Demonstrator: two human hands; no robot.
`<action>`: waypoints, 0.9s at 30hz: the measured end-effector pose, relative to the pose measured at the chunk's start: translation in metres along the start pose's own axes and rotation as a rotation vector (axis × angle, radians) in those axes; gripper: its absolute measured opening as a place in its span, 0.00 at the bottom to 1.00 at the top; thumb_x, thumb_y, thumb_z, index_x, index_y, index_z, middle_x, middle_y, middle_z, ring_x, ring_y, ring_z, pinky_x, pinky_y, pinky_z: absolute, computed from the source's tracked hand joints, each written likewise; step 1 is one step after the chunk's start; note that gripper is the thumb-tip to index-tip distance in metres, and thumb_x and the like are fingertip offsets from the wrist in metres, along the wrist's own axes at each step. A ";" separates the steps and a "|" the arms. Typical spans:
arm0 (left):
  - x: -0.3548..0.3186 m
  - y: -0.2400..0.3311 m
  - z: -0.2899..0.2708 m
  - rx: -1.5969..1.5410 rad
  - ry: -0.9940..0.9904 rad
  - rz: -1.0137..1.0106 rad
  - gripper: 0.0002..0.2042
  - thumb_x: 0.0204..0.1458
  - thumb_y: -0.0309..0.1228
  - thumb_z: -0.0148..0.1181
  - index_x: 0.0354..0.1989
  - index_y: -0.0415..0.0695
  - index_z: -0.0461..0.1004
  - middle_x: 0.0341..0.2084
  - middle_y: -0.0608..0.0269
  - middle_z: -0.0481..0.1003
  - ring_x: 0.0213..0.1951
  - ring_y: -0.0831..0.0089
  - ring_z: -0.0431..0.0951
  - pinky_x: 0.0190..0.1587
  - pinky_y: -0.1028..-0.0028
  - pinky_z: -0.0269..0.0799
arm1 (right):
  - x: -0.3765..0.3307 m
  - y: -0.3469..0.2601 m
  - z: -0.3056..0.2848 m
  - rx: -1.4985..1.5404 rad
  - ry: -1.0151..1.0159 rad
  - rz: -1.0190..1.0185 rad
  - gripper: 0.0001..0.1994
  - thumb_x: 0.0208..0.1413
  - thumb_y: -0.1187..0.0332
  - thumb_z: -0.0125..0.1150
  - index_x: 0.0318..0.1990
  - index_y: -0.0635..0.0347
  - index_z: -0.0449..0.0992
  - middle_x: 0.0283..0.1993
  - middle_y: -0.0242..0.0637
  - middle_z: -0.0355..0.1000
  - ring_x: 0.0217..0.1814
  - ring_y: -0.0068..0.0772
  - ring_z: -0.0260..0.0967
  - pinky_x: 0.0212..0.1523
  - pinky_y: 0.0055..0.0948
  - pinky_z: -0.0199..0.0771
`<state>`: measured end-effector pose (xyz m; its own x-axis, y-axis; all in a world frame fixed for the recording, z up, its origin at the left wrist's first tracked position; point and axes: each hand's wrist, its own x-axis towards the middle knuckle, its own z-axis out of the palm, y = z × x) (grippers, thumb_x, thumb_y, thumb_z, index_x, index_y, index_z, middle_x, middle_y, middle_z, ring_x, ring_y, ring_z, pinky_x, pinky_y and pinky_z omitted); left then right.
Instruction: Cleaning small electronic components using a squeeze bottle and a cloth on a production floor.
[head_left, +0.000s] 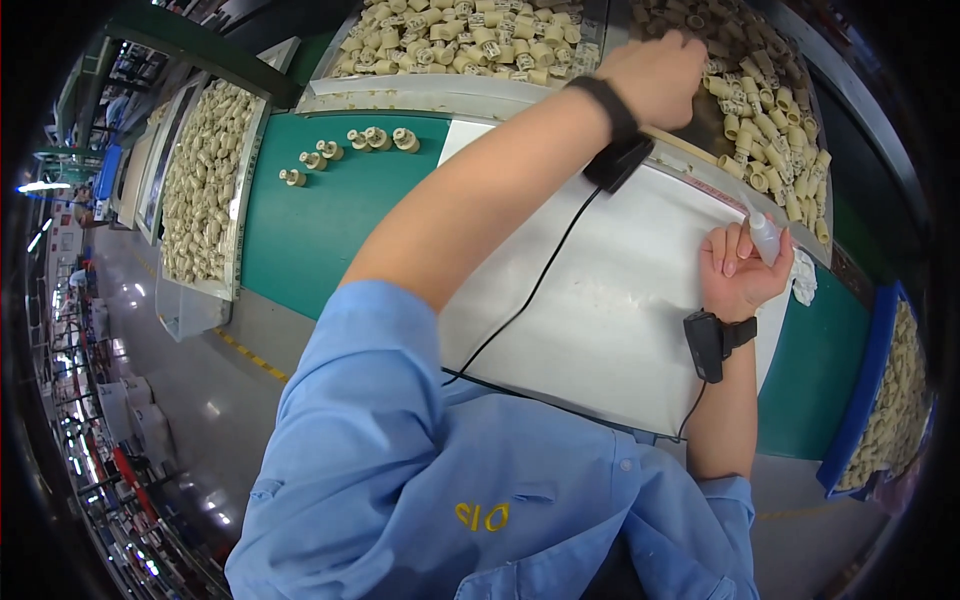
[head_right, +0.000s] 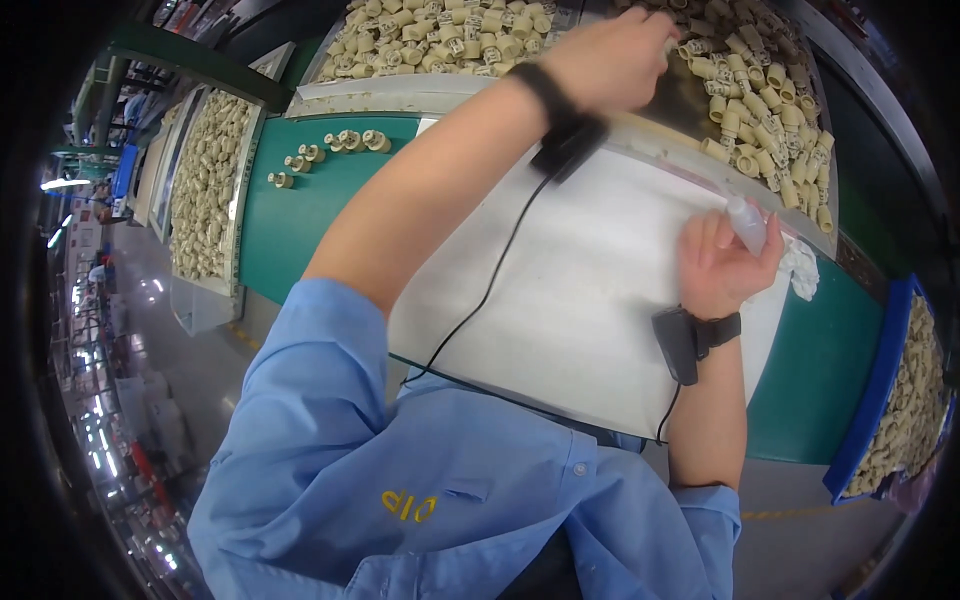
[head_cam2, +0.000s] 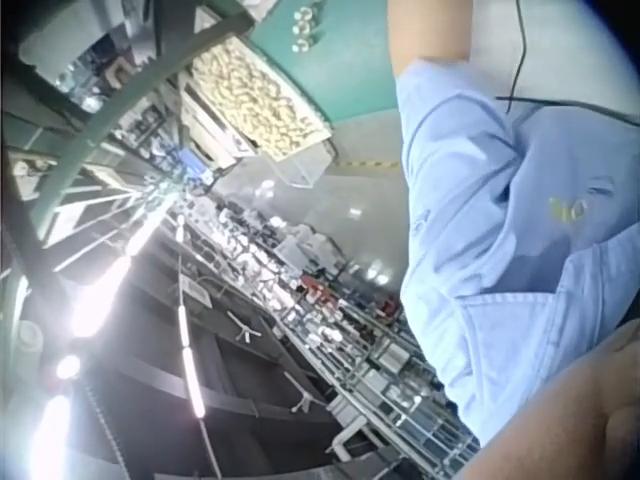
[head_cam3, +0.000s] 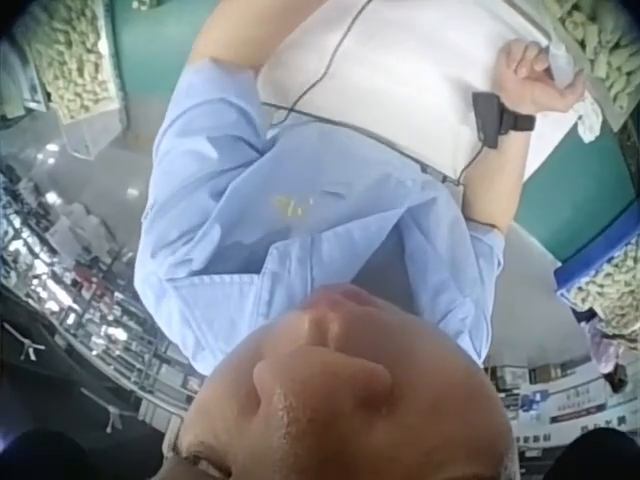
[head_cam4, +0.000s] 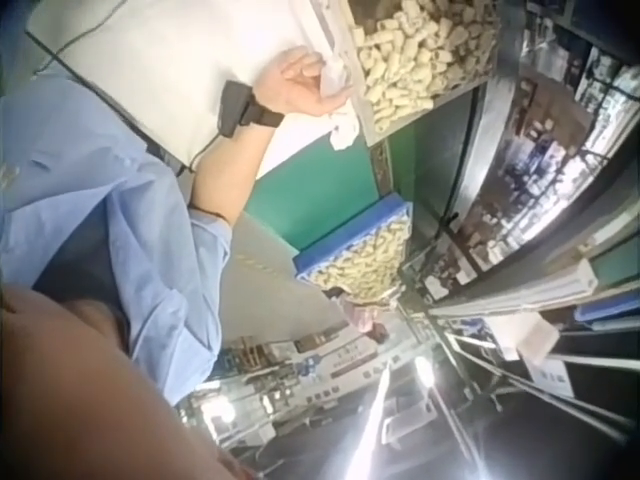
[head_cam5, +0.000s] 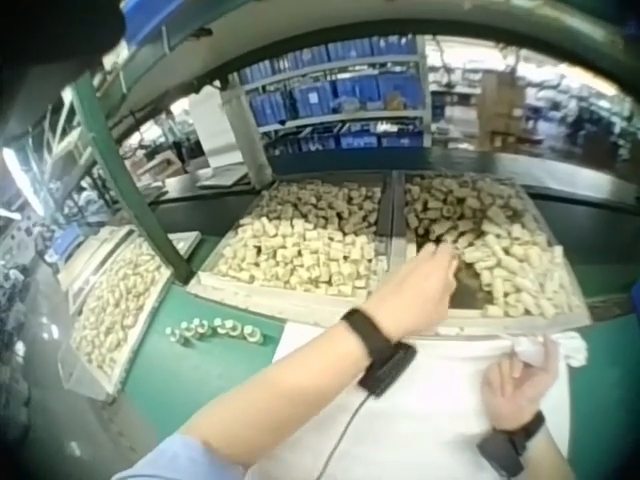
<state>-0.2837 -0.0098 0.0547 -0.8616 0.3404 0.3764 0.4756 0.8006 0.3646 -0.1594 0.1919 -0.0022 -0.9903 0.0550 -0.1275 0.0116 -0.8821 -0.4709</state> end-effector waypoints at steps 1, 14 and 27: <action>-0.024 -0.003 -0.007 -0.093 -0.001 0.040 0.18 0.57 0.32 0.60 0.56 0.44 0.72 0.45 0.51 0.78 0.49 0.54 0.81 0.49 0.58 0.77 | 0.000 0.002 0.002 -0.004 -0.016 0.007 0.18 0.67 0.52 0.51 0.39 0.57 0.79 0.16 0.30 0.57 0.12 0.24 0.47 0.15 0.27 0.47; -0.144 -0.044 -0.010 -1.230 -0.444 -0.073 0.15 0.46 0.27 0.77 0.42 0.42 0.80 0.29 0.64 0.80 0.29 0.75 0.83 0.30 0.74 0.78 | 0.000 0.008 -0.002 -0.285 -0.144 -0.032 0.20 0.65 0.52 0.55 0.35 0.65 0.72 0.19 0.31 0.58 0.12 0.22 0.47 0.17 0.24 0.50; -0.139 -0.041 0.013 -1.197 -0.385 0.044 0.14 0.45 0.28 0.72 0.42 0.45 0.82 0.29 0.64 0.82 0.29 0.70 0.83 0.33 0.69 0.78 | -0.001 0.007 0.010 -0.458 -0.051 0.024 0.21 0.63 0.54 0.59 0.31 0.62 0.62 0.21 0.30 0.58 0.12 0.21 0.47 0.18 0.21 0.51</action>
<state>-0.1852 -0.0835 -0.0234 -0.7408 0.6385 0.2087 0.1935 -0.0947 0.9765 -0.1598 0.1810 0.0032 -0.9944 0.0043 -0.1054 0.0831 -0.5842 -0.8073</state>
